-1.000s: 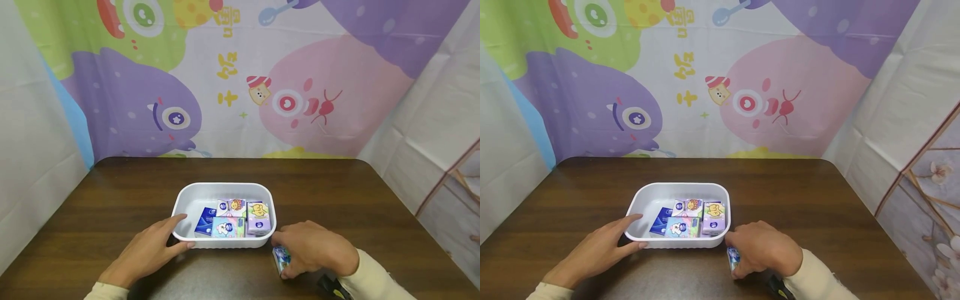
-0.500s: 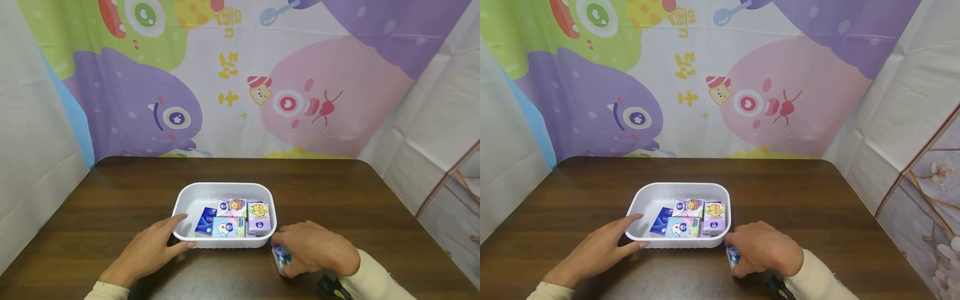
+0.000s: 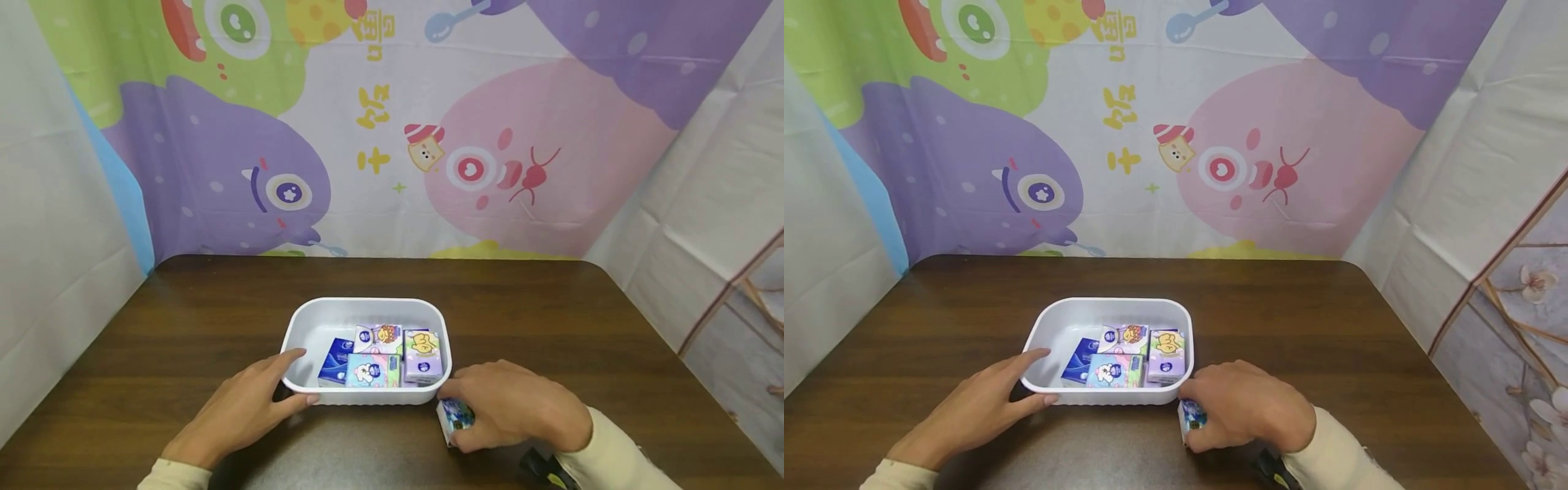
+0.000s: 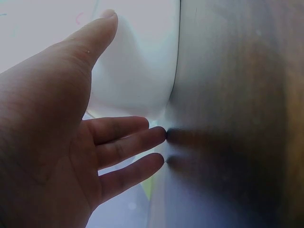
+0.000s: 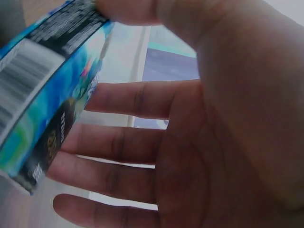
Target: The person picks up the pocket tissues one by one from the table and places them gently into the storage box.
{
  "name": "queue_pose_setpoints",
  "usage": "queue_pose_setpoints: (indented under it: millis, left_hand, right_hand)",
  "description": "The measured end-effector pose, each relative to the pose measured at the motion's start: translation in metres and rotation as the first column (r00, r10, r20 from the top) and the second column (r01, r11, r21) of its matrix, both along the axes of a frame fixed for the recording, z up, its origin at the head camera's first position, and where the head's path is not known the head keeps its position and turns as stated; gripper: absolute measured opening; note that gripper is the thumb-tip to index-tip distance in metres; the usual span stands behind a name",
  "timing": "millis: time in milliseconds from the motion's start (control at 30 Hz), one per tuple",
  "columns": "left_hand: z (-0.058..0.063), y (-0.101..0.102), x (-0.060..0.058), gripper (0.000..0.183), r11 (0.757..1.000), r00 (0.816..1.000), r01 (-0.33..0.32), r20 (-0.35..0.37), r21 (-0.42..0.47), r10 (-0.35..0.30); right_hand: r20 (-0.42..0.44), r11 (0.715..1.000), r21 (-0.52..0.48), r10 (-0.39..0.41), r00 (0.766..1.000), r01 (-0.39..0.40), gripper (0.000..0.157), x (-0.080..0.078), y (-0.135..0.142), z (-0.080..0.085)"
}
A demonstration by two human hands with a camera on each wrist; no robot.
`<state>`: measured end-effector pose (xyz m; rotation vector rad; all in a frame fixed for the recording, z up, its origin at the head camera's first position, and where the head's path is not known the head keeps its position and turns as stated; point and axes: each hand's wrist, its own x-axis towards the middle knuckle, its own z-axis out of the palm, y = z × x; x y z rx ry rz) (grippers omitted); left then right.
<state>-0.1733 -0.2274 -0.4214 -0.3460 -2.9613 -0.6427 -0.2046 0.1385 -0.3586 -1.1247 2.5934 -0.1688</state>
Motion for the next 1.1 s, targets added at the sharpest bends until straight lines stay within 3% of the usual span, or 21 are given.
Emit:
queue_pose_setpoints:
  millis: [333, 667, 1100]
  left_hand:
    - [0.0013, 0.0002, 0.0006, 0.085, 1.000, 1.000, 0.000, 0.017, -0.005, 0.000]
    - [-0.0002, 0.0000, 0.0000, 0.084, 1.000, 1.000, 0.004, -0.001, -0.006, -0.004]
    - [-0.0003, -0.0001, -0.0009, 0.088, 1.000, 1.000, 0.000, 0.018, -0.003, 0.000]
  right_hand:
    - [0.055, 0.998, -0.062, -0.004, 0.998, 0.007, 0.032, 0.0005, -0.0008, 0.0028]
    - [0.018, 0.994, -0.102, 0.044, 0.999, -0.042, 0.034, 0.0023, -0.0018, 0.0036]
    - [-0.082, 0.974, -0.203, 0.089, 0.993, -0.104, 0.025, 0.0033, -0.0031, 0.0059]
